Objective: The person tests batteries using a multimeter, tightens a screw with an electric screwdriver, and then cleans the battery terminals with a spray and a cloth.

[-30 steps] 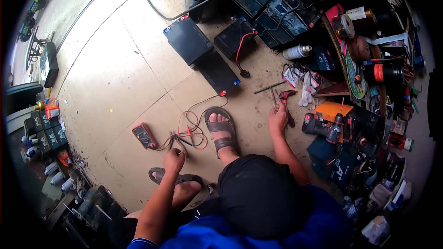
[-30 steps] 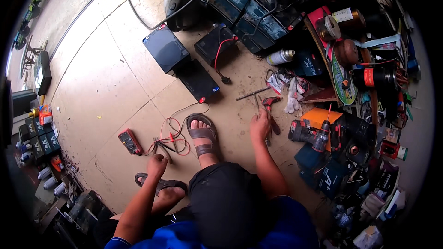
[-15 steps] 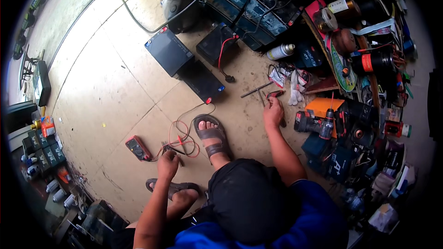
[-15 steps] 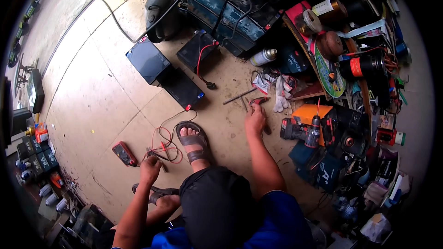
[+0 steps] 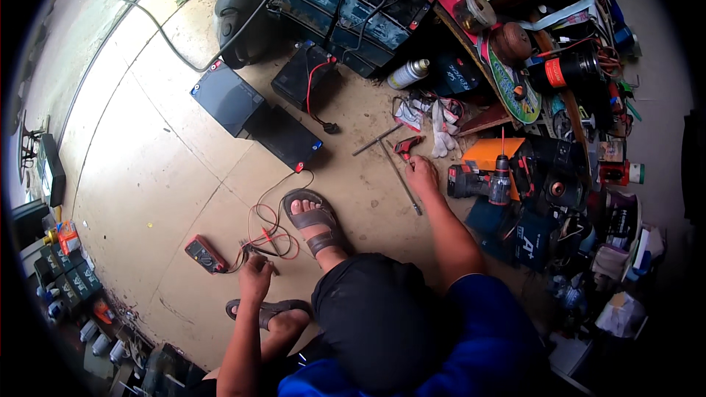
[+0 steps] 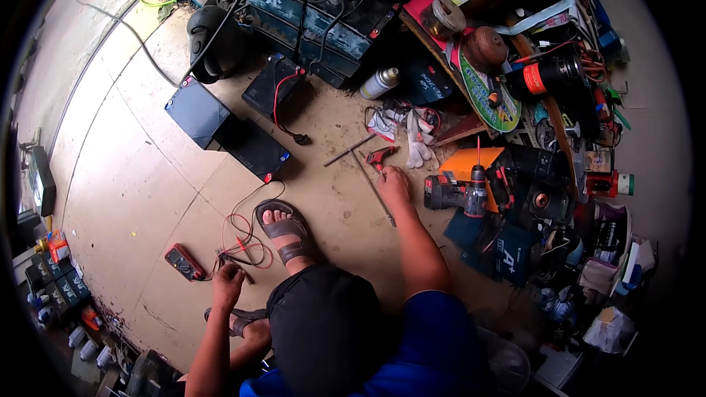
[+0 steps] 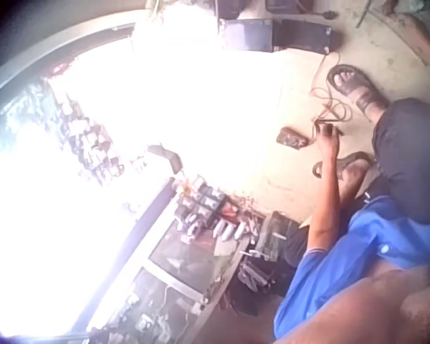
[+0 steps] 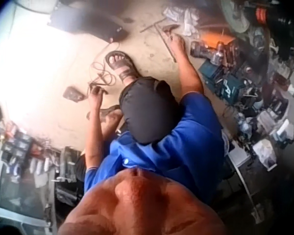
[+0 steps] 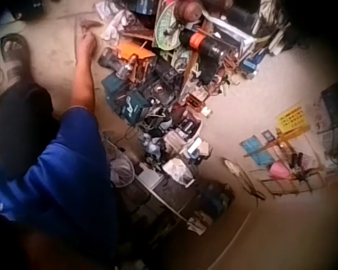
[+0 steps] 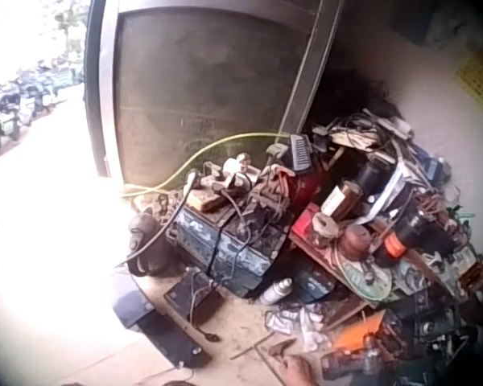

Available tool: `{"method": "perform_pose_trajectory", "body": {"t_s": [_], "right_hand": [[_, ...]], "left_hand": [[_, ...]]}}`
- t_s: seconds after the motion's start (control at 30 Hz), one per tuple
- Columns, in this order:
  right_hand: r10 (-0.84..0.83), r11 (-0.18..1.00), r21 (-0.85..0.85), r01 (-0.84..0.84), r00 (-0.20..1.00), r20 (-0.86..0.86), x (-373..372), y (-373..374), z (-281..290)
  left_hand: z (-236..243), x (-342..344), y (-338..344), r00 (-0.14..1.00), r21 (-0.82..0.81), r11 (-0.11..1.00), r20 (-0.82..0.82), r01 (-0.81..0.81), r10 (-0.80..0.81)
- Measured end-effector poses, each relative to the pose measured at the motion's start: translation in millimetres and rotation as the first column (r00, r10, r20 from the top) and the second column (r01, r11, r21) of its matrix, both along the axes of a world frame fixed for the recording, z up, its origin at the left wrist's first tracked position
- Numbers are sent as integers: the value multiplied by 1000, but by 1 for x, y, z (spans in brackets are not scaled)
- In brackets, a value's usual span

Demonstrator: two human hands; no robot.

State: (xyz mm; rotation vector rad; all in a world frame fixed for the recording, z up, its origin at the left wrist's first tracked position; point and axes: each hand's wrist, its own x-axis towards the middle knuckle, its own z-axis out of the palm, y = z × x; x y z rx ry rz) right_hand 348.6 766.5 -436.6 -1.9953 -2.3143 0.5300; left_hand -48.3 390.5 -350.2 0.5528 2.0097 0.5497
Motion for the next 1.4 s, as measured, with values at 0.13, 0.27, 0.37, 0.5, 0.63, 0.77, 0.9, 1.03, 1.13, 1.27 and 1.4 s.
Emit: {"method": "perform_pose_trajectory", "body": {"t_s": [0.13,0.27,0.37,0.5,0.63,0.77,0.9,1.03,1.13,1.27,1.4], "right_hand": [[-23,999,47,21,999,43,-18,-9,5],[-235,955,162,248,967,-96,0,-28,8],[-712,638,77,767,624,-322,42,-41,17],[-671,286,-24,958,182,-719,122,-47,33],[-703,343,-41,938,228,-673,128,-25,55],[-726,332,-133,934,163,-668,87,-23,79],[-483,395,188,899,378,-790,132,-28,75],[-270,607,186,773,421,-866,108,-53,116],[-364,688,160,708,528,-768,97,-74,158],[-191,796,253,550,625,-757,66,-102,210],[-131,920,145,363,635,-761,28,-102,227]], "left_hand": [[4,-3,-4,999,-7,1000,-31,4,-5],[16,-5,6,997,-8,999,-58,52,-53],[31,-6,13,998,36,999,-58,28,-25],[39,-7,6,997,110,994,-75,-20,29],[59,-12,-11,990,76,997,-141,-13,24],[95,-9,-22,981,88,994,-175,-66,81],[105,7,3,980,152,987,-200,51,-20],[125,-2,11,972,238,971,-233,33,24],[136,-4,49,959,250,965,-283,79,-5],[167,-4,116,931,322,921,-351,218,-97],[160,-5,171,886,369,866,-434,338,-161]]}}
